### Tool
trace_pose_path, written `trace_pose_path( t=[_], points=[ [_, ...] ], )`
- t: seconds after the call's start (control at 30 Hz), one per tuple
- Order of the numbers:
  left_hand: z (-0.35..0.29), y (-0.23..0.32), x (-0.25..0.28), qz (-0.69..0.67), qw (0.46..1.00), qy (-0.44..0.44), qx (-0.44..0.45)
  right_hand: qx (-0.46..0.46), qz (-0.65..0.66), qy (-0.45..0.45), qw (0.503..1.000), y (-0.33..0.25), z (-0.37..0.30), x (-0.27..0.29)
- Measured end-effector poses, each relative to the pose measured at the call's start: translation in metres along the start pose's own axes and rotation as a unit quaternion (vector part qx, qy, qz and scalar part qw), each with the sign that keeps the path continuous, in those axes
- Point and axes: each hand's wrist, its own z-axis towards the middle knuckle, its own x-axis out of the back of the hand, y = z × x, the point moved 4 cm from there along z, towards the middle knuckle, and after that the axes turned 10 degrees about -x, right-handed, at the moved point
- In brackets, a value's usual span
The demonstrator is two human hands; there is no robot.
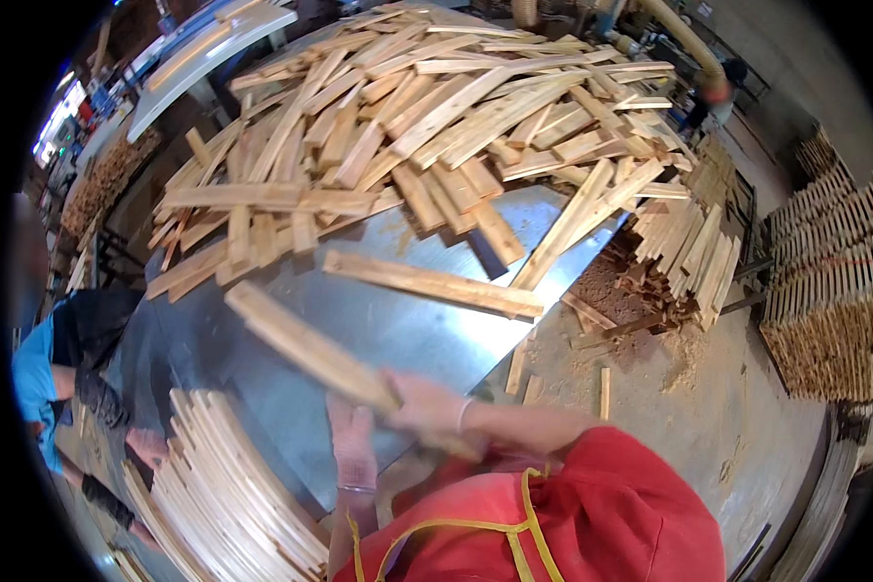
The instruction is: The person sorts wooden planks on a metal table in a workshop. They pick up planks from a large pile, align them, and stack them neatly.
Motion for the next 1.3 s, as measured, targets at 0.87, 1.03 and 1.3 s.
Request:
trace_pose_path(
  t=[0.87, 1.03, 1.3],
  points=[
    [-0.022, 0.04, -0.048, 0.548, 0.83, -0.103, -0.007, -0.017, 0.482, 0.424, 0.766, 0.044, -0.048, 0.272],
    [-0.009, 0.023, -0.099, 0.357, 0.917, -0.156, -0.088, 0.051, 0.405, 0.385, 0.828, -0.05, -0.034, 0.173],
    [-0.09, 0.055, -0.041, 0.335, 0.922, -0.191, -0.033, -0.131, 0.339, -0.031, 0.931, 0.004, -0.004, -0.038]
  ],
)
